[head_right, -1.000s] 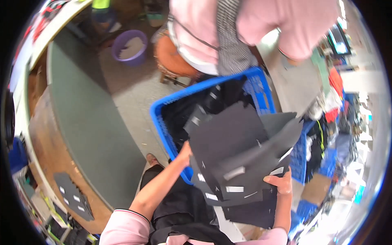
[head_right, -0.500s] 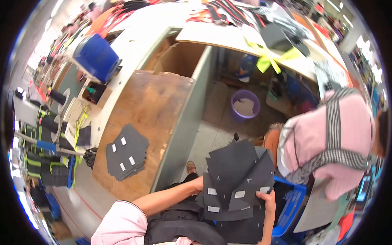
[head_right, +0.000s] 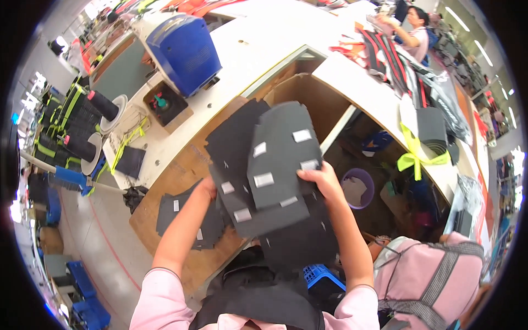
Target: Trim excess material and loose threads from black fabric components using scissors in a garment manufacturing facility.
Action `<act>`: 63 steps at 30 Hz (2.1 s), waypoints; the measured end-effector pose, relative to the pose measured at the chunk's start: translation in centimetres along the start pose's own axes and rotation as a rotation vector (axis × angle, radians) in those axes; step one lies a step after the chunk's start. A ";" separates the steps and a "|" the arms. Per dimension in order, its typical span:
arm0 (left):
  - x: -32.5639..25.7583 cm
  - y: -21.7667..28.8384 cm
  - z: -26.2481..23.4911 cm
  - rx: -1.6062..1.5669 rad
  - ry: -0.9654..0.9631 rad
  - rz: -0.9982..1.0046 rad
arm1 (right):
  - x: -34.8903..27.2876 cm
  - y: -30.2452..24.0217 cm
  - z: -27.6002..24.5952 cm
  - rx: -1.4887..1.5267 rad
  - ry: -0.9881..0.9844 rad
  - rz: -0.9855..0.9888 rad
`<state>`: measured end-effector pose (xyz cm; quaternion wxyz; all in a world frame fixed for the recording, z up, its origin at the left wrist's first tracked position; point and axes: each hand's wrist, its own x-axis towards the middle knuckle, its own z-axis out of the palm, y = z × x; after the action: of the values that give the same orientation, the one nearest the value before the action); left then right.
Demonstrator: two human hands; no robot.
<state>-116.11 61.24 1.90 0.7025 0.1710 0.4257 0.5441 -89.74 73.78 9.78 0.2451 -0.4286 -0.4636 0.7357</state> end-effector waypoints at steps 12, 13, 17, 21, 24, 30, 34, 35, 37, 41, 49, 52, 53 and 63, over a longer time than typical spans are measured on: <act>2.2 -1.4 -2.5 1.139 1.279 0.332 | 19.0 6.6 0.3 -0.611 -0.012 -0.013; 2.8 -1.2 -2.4 1.095 1.227 0.460 | 19.1 6.2 0.0 -0.549 -0.021 -0.145; 7.0 2.2 -0.3 1.384 1.043 0.686 | 16.5 4.7 -0.9 -0.844 0.062 -0.553; 13.9 6.3 -0.3 1.615 0.828 0.746 | 16.1 5.2 1.7 -0.898 0.056 -0.336; 19.5 6.3 -0.9 1.714 0.622 0.548 | 19.2 6.8 2.1 -0.931 0.115 -0.209; 20.9 6.2 -1.0 1.672 0.564 0.195 | 22.6 7.2 1.6 -0.806 0.177 -0.112; 19.8 5.9 -3.2 1.604 0.628 0.139 | 23.1 6.6 2.8 -0.728 0.052 -0.045; 19.2 5.9 -3.1 1.607 0.653 0.181 | 22.7 6.6 3.1 -0.725 0.035 -0.074; 18.1 6.2 -3.6 1.573 0.635 0.199 | 22.2 6.6 3.6 -0.705 0.041 -0.160; 16.2 6.6 -3.2 1.576 0.669 0.363 | 21.4 6.1 4.8 -0.727 0.044 -0.214; 13.7 7.1 -0.5 1.322 0.679 0.600 | 21.7 4.4 5.6 -0.786 -0.049 -0.241; 11.4 8.1 3.3 1.117 0.622 0.575 | 20.5 2.8 4.8 -0.716 -0.093 -0.254; 10.4 8.2 3.3 1.097 0.588 0.511 | 20.2 2.4 4.9 -0.653 -0.163 -0.266; 6.8 4.1 6.3 0.455 0.496 0.069 | 12.9 0.1 4.9 -0.657 -0.189 -0.383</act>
<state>-113.39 70.24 5.64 0.5022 0.2002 0.6882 0.4837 -100.60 81.21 5.45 0.1838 -0.3203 -0.7666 0.5254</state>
